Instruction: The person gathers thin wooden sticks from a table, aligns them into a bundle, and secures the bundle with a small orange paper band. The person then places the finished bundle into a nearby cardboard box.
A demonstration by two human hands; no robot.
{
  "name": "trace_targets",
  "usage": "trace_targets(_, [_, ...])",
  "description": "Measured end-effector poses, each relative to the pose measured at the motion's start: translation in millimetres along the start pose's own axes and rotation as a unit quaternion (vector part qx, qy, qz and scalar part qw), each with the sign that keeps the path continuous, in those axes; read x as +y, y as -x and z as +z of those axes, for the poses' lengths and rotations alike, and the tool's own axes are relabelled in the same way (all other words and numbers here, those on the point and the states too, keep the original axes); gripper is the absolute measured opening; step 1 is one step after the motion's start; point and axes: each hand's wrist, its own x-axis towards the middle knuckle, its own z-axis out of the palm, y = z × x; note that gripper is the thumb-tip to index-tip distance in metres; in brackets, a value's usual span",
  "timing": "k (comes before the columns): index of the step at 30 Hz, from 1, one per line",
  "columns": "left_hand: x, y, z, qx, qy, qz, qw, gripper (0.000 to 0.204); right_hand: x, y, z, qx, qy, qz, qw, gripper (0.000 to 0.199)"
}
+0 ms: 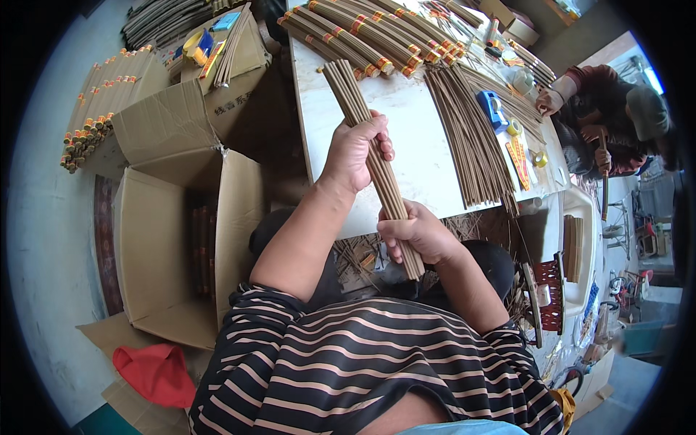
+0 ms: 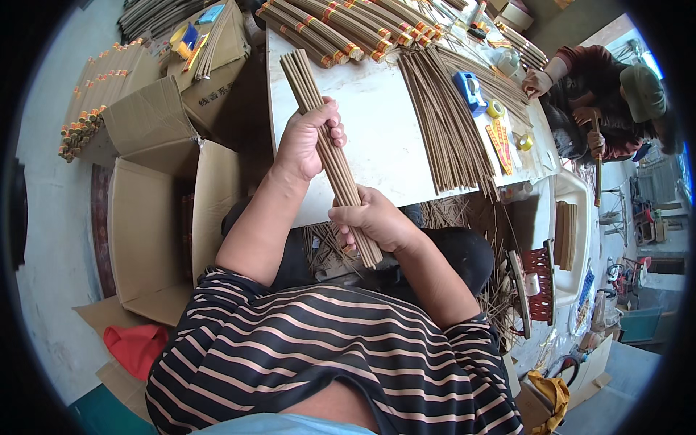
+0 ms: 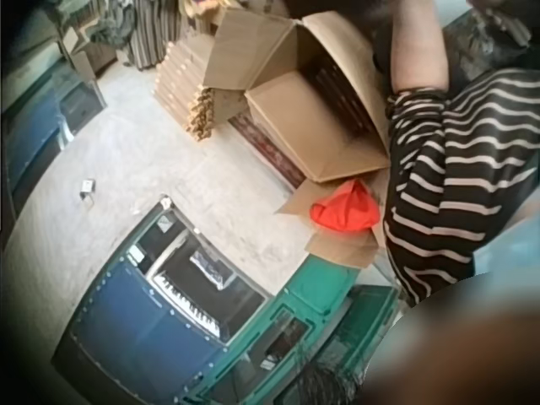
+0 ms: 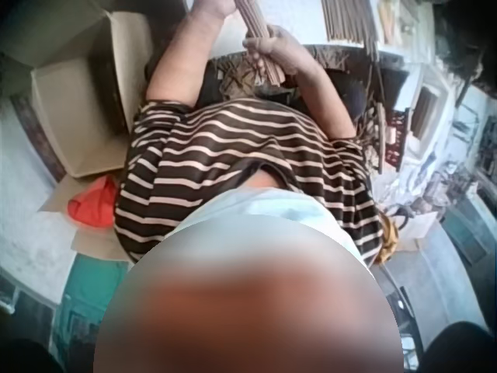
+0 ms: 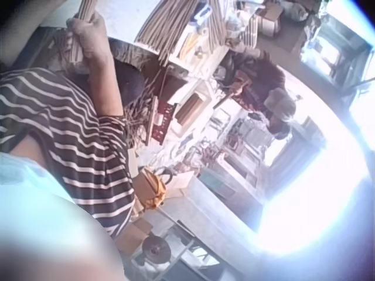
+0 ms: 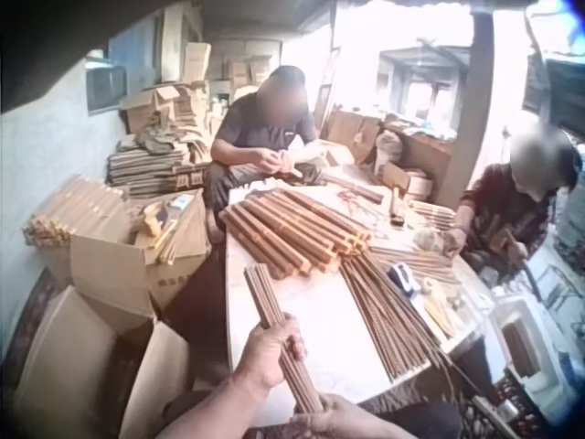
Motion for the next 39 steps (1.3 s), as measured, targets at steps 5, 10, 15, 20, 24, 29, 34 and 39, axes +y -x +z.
trace_targets(5, [-11,0,-1,0.087,-0.108,0.072,0.988,0.011,8,-6,0,0.167,0.355,-0.032,0.919,0.02])
trace_targets(10, [-4,3,1,-0.047,0.054,-0.041,0.997,0.011,9,5,-8,-0.097,-0.183,0.051,0.977,0.016])
trace_targets(15, [-9,3,-2,-0.035,-0.062,0.023,0.997,0.024,5,5,-7,-0.014,-0.069,0.043,0.997,0.019])
trace_targets(20, [-12,6,-2,-0.011,-0.071,0.025,0.997,0.025,5,6,-6,-0.003,-0.047,0.036,0.998,0.018])
trace_targets(24, [-13,6,-4,0.011,-0.094,0.016,0.995,0.024,5,5,-6,0.002,-0.023,0.046,0.999,0.018])
trace_targets(29, [-14,4,-7,0.052,-0.14,0.013,0.989,0.016,4,2,0,0.076,0.123,0.028,0.989,0.019])
trace_targets(34, [-15,5,-3,0.092,-0.11,0.015,0.99,0.014,6,0,-1,0.125,0.256,0.029,0.958,0.025])
trace_targets(39, [-13,1,-9,0.071,-0.054,0.014,0.996,0.014,8,0,-3,0.086,0.181,0.016,0.98,0.022])
